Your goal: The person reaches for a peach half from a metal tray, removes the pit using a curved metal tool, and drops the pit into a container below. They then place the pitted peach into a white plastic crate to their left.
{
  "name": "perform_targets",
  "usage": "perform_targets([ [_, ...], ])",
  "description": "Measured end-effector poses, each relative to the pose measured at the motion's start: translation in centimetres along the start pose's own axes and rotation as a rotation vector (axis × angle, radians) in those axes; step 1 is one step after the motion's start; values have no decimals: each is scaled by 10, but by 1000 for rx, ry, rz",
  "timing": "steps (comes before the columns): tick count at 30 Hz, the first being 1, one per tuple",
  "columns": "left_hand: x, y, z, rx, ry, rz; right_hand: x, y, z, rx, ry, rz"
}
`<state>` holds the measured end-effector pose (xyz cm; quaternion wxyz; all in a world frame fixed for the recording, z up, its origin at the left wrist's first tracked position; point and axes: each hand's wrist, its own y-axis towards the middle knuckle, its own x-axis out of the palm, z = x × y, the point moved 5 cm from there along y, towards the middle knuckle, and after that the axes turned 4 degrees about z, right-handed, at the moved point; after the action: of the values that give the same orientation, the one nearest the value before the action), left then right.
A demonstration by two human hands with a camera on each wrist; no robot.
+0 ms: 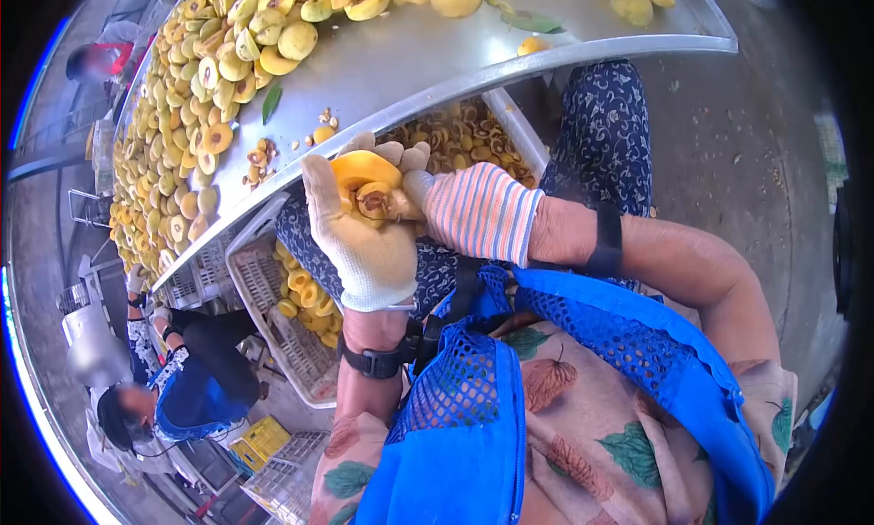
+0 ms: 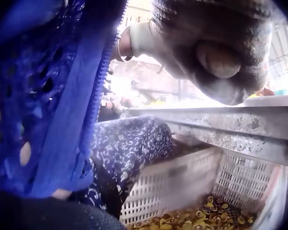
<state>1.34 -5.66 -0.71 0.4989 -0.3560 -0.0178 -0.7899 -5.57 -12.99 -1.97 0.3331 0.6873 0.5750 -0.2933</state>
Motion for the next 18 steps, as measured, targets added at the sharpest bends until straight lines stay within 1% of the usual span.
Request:
perform_targets([
  [3, -8, 4, -7, -37, -64, 16, 7, -1, 4, 5, -5, -7],
  [4, -9, 6, -8, -65, -86, -10, 10, -3, 7, 17, 14, 67],
  [5, -10, 7, -9, -90, -109, -39, 20, -3, 8, 14, 10, 62],
  [6, -8, 10, -10, -84, -189, -82, 20, 0, 7, -12, -4, 114],
  [7, -5, 12, -10, -77, -198, -88, 20, 3, 8, -38, -18, 169],
  [8, -7, 11, -8, -47, -164, -32, 25, 5, 12, 35, 20, 123],
  [9, -8, 10, -6, -12, -135, 27, 24, 6, 10, 31, 18, 118],
  [10, -11, 12, -4, 35, -106, 10, 23, 8, 9, 60, 42, 100],
  [11, -12, 8, -3, 40, -108, 11, 22, 9, 7, 92, 67, 86],
  [13, -6, 0, 5, 271, 241, 66, 15, 7, -1, 140, 223, 64],
  [14, 0, -3, 6, 327, 267, 59, 12, 6, -7, 15, 175, -39],
  [15, -2, -5, 6, 324, 262, 69, 12, 2, -6, 15, 176, -50],
  [17, 3, -3, 4, 276, 210, -28, 4, 0, -8, -118, 318, 104],
  [18, 6, -2, 5, 223, 163, -30, 12, 4, -5, -180, 317, 39],
])
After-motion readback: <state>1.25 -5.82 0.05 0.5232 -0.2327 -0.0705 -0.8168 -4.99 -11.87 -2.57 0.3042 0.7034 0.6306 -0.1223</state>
